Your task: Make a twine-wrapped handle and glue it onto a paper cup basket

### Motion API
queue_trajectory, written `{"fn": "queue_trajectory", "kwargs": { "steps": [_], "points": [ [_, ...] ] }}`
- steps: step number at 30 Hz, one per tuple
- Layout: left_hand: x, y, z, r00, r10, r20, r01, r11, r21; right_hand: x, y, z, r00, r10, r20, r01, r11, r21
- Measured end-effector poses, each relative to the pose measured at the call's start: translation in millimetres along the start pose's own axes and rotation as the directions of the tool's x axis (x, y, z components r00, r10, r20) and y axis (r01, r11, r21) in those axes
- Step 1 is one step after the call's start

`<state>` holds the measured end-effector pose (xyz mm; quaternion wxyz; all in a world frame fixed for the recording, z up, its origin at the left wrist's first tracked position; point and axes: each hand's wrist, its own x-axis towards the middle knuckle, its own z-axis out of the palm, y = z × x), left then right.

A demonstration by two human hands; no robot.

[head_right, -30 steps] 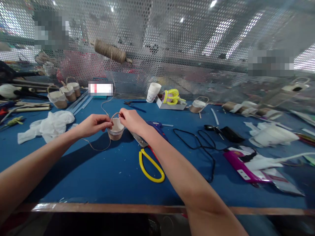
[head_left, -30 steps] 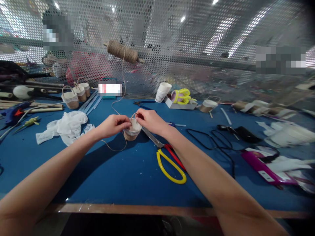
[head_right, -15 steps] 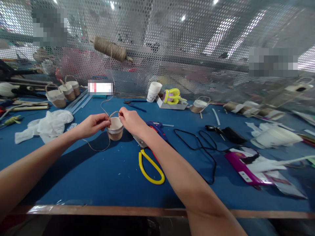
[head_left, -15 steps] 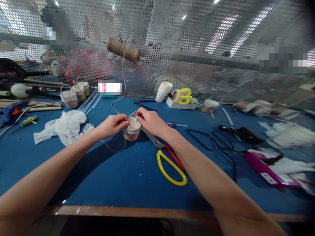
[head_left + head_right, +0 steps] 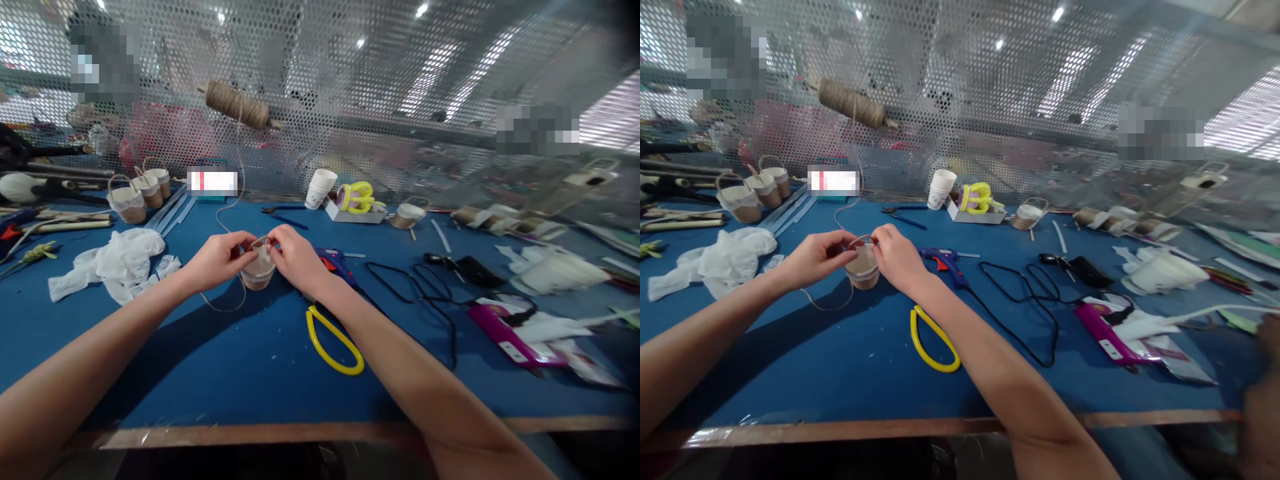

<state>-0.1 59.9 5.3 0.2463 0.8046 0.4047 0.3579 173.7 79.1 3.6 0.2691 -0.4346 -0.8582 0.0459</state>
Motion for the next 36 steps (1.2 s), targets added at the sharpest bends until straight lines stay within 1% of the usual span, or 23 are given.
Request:
{"fn": "queue_trajectory", "kwargs": {
  "steps": [2, 4, 6, 8, 10, 12, 14, 15, 17, 19, 21, 23, 25, 27, 29, 30, 31, 32, 34, 36],
  "points": [
    [3.2, 3.6, 1.0, 1.0, -0.014, 0.017, 0.014, 1.0, -0.023, -1.1, -1.4, 2.4, 1.0, -0.019, -0.02, 0.02, 1.0, 0.019],
    [6.7, 6.7, 1.2, 0.999, -0.032, -0.004, 0.032, 0.999, -0.014, -1.5, -0.1, 2.8, 0.999, -0.012, -0.039, 0.015, 0.998, 0.065],
    [9.8, 8.2, 0.5, 0.995, -0.065, -0.074, 0.066, 0.998, 0.014, -3.0, 4.3, 1.3, 0.996, 0.058, -0.063, -0.048, 0.988, 0.148],
    [12.5, 7.8, -0.7, 0.983, -0.112, -0.144, 0.114, 0.993, 0.004, -6.7, 10.2, -0.3, 0.987, 0.151, -0.054, -0.134, 0.961, 0.241],
    [14.9, 6.8, -2.1, 0.973, -0.16, -0.168, 0.15, 0.986, -0.072, -12.4, 14.5, -0.4, 0.98, 0.195, 0.029, -0.195, 0.937, 0.289],
    [17.2, 7.0, -3.9, 0.963, -0.209, -0.172, 0.172, 0.962, -0.211, -18.3, 14.7, 1.6, 0.976, 0.162, 0.144, -0.199, 0.935, 0.293],
    [18.6, 9.5, -6.9, 0.941, -0.271, -0.201, 0.184, 0.911, -0.368, -21.5, 11.1, 5.0, 0.971, 0.098, 0.217, -0.157, 0.949, 0.274],
    [18.6, 11.4, -9.0, 0.928, -0.301, -0.221, 0.181, 0.88, -0.439, -21.6, 8.8, 7.0, 0.971, 0.072, 0.229, -0.132, 0.958, 0.256],
    [16.7, 15.3, -13.7, 0.907, -0.336, -0.254, 0.156, 0.829, -0.537, -18.1, 5.5, 10.9, 0.976, 0.048, 0.214, -0.094, 0.973, 0.211],
    [11.5, 17.4, -18.2, 0.903, -0.337, -0.268, 0.131, 0.807, -0.576, -10.6, 5.8, 15.1, 0.984, 0.06, 0.166, -0.09, 0.979, 0.184],
    [3.7, 16.6, -21.0, 0.903, -0.338, -0.266, 0.131, 0.805, -0.578, -1.4, 9.2, 19.8, 0.989, 0.1, 0.108, -0.118, 0.977, 0.175],
    [-5.3, 13.4, -21.3, 0.903, -0.348, -0.253, 0.146, 0.8, -0.582, 6.6, 12.8, 24.3, 0.987, 0.141, 0.077, -0.153, 0.974, 0.167],
    [-14.1, 10.0, -19.6, 0.902, -0.367, -0.226, 0.163, 0.776, -0.609, 10.9, 14.5, 25.6, 0.986, 0.141, 0.094, -0.155, 0.974, 0.163],
    [-21.8, 8.3, -16.9, 0.897, -0.405, -0.176, 0.204, 0.734, -0.647, 10.0, 15.0, 20.4, 0.984, 0.123, 0.126, -0.143, 0.976, 0.162],
    [-27.9, 9.7, -14.4, 0.886, -0.451, -0.107, 0.272, 0.692, -0.669, 4.1, 18.1, 7.4, 0.975, 0.178, 0.134, -0.191, 0.977, 0.095],
    [-30.4, 11.4, -13.5, 0.881, -0.468, -0.074, 0.303, 0.676, -0.672, -0.5, 21.9, -1.2, 0.962, 0.245, 0.12, -0.25, 0.968, 0.024],
    [-32.4, 13.5, -12.7, 0.877, -0.479, -0.046, 0.329, 0.666, -0.669, -6.1, 27.5, -10.4, 0.932, 0.352, 0.084, -0.345, 0.935, -0.082],
    [-34.0, 16.0, -12.1, 0.875, -0.484, -0.024, 0.35, 0.665, -0.66, -12.4, 34.9, -19.3, 0.907, 0.418, 0.045, -0.409, 0.902, -0.136],
    [-36.3, 20.9, -10.8, 0.879, -0.476, 0.029, 0.384, 0.669, -0.636, -26.1, 53.2, -33.5, 0.854, 0.52, -0.002, -0.508, 0.834, -0.215],
    [-38.0, 24.8, -8.7, 0.882, -0.459, 0.109, 0.423, 0.668, -0.612, -39.2, 71.8, -40.2, 0.797, 0.603, 0.015, -0.579, 0.772, -0.263]
  ]
}}
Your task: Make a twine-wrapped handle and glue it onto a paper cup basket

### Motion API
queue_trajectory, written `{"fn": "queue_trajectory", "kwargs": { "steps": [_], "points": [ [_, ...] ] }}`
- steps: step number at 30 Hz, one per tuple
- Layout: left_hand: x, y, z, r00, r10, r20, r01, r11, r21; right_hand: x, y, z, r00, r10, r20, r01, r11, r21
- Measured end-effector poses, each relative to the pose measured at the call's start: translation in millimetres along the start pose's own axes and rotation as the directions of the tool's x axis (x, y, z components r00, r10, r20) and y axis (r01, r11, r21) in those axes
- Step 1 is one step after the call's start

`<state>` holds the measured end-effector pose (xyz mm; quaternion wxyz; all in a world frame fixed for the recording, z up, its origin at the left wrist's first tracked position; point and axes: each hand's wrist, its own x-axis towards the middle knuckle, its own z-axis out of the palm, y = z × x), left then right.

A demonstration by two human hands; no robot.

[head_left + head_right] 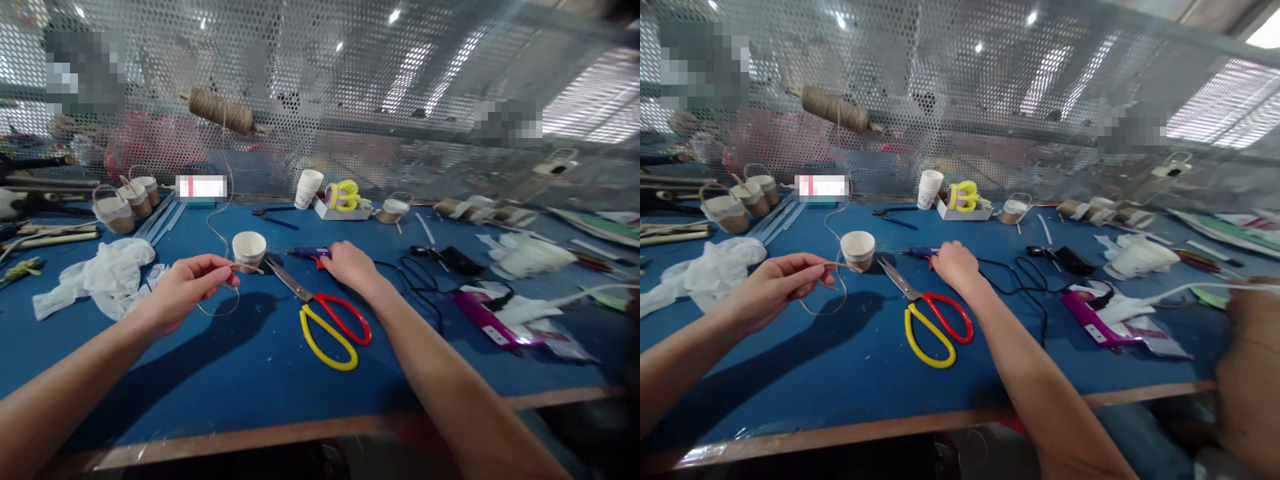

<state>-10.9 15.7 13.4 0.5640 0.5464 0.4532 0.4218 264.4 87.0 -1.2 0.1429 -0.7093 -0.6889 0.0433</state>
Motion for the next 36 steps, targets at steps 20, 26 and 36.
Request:
{"fn": "queue_trajectory", "kwargs": {
  "steps": [20, 26, 36],
  "points": [
    [-17.5, -17.9, 15.5, 0.984, 0.014, 0.179, -0.02, 0.999, 0.031, -64.0, -20.9, -48.4, 0.983, -0.183, 0.013, 0.096, 0.575, 0.813],
    [-15.6, -24.1, 19.0, 0.994, 0.006, 0.106, -0.002, 0.999, -0.044, -94.1, -31.9, -22.3, 0.967, -0.249, -0.055, 0.205, 0.63, 0.75],
    [-18.2, -27.2, 18.9, 0.994, -0.025, 0.108, 0.032, 0.997, -0.064, -96.9, -37.4, -24.5, 0.895, -0.415, -0.162, 0.429, 0.704, 0.565]
  ]
}}
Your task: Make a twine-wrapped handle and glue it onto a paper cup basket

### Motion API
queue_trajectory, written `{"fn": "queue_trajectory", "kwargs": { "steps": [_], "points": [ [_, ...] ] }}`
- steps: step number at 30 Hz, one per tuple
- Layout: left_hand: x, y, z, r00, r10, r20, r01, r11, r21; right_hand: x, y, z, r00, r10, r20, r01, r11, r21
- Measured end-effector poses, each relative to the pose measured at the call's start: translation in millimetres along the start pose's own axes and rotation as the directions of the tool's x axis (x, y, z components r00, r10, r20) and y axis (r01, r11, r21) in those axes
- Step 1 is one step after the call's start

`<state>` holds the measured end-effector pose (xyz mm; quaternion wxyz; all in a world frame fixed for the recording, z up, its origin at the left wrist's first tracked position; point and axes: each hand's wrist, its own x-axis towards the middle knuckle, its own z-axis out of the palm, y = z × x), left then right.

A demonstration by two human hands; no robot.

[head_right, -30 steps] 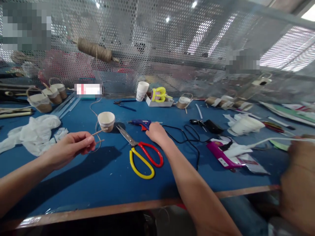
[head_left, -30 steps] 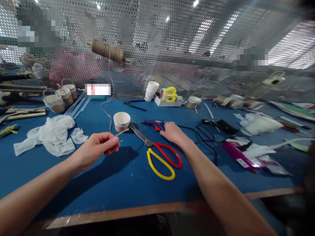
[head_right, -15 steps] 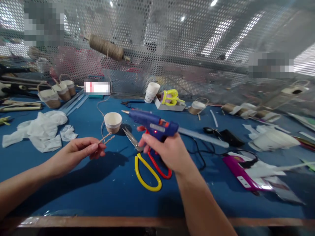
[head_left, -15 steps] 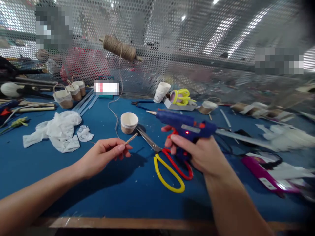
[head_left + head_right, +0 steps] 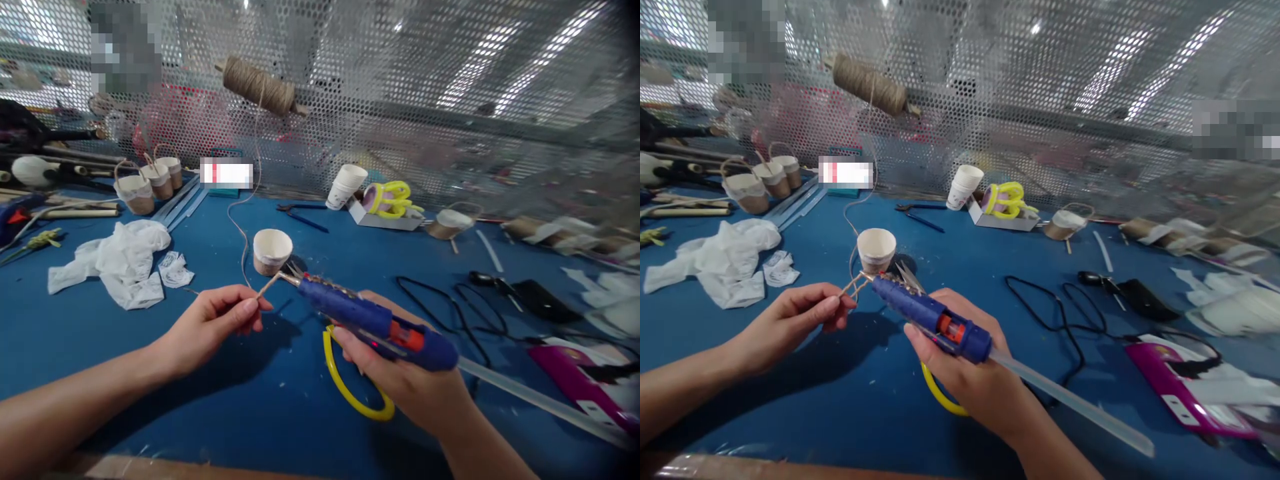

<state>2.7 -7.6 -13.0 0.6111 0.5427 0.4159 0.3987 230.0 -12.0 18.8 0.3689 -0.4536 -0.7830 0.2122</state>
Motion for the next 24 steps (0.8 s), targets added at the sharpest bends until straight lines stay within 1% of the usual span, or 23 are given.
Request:
{"fn": "queue_trajectory", "kwargs": {
  "steps": [6, 11, 17, 21, 24],
  "points": [
    [1.1, -0.8, 0.9, 1.0, 0.021, -0.002, -0.022, 0.999, -0.023, -4.5, 2.1, -0.9, 0.998, -0.066, -0.024, 0.063, 0.992, -0.111],
    [1.1, -1.3, 0.8, 0.999, 0.038, 0.0, -0.038, 0.999, -0.013, -7.4, 8.2, 0.1, 0.997, -0.071, -0.036, 0.064, 0.982, -0.179],
    [-0.3, -0.8, 0.5, 0.999, 0.039, 0.008, -0.039, 0.999, -0.01, -4.1, 4.4, -0.9, 0.998, -0.057, -0.01, 0.055, 0.985, -0.162],
    [-0.2, -1.2, 1.1, 0.999, 0.038, 0.007, -0.038, 0.999, -0.003, -3.3, 2.5, -1.2, 0.997, -0.071, -0.029, 0.065, 0.984, -0.168],
    [0.0, -1.0, 1.6, 0.999, 0.039, 0.005, -0.039, 0.999, -0.007, -3.2, 1.2, -2.2, 0.999, -0.035, 0.016, 0.038, 0.986, -0.163]
  ]
}}
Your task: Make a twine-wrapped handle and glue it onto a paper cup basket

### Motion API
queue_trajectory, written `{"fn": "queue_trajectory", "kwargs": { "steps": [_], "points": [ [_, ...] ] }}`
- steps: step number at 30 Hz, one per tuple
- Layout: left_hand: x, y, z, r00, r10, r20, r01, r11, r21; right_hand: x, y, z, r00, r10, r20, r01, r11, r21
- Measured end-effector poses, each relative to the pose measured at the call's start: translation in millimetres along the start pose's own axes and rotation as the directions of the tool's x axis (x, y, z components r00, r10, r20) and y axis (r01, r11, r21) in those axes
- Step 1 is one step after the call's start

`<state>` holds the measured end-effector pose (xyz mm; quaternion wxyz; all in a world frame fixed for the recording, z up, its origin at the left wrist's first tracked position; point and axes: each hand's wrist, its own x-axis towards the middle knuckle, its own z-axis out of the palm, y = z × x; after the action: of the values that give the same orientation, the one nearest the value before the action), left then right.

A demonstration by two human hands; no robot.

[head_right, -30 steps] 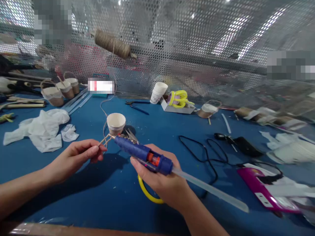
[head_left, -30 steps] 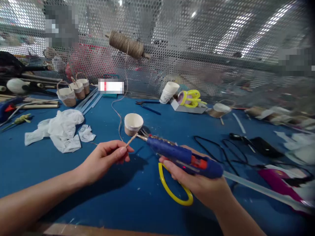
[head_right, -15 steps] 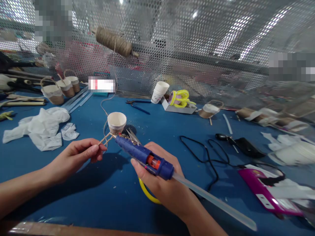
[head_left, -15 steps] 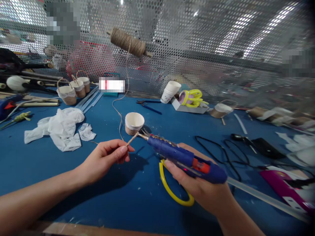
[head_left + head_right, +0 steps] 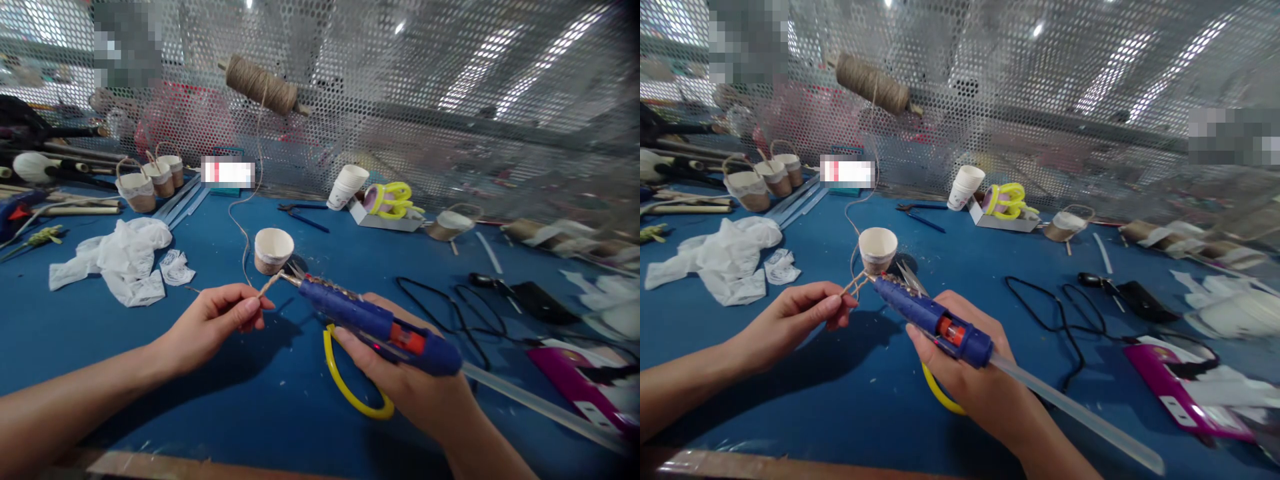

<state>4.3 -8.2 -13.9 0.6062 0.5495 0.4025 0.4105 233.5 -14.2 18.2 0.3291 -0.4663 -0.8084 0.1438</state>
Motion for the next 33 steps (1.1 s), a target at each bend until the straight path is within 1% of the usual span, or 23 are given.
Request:
{"fn": "queue_trajectory", "kwargs": {
  "steps": [3, 9, 15, 21, 26, 30, 33],
  "points": [
    [-0.2, 0.3, -0.1, 1.0, 0.0, 0.003, 0.0, 1.0, 0.003, 1.1, -2.0, -1.5, 1.0, 0.011, 0.016, -0.011, 1.0, 0.005],
    [-0.1, 1.3, -0.9, 1.0, 0.012, 0.005, -0.012, 1.0, 0.01, 4.5, -7.5, -2.9, 0.998, 0.047, -0.034, -0.047, 0.999, 0.013],
    [-1.3, 0.7, -1.0, 1.0, 0.004, 0.006, -0.004, 1.0, 0.025, 2.2, -5.6, -3.9, 0.999, 0.036, 0.016, -0.036, 0.999, -0.008],
    [-0.2, 0.6, -0.4, 1.0, -0.005, 0.003, 0.005, 0.999, 0.041, 0.4, -1.9, -2.0, 0.999, 0.043, -0.016, -0.043, 0.999, 0.02],
    [-0.5, 1.3, -0.1, 1.0, -0.011, 0.005, 0.011, 0.999, 0.039, 1.0, -4.0, -2.6, 0.999, 0.029, 0.041, -0.03, 0.999, 0.029],
    [-1.2, 1.8, -0.1, 1.0, -0.008, 0.005, 0.008, 1.0, 0.026, 1.5, -4.3, -3.1, 0.999, 0.054, 0.005, -0.054, 0.998, 0.037],
    [-1.4, 1.4, -0.4, 1.0, -0.006, 0.009, 0.006, 1.0, 0.026, 1.6, -3.6, -1.9, 0.999, 0.032, 0.015, -0.033, 0.999, 0.021]
  ]
}}
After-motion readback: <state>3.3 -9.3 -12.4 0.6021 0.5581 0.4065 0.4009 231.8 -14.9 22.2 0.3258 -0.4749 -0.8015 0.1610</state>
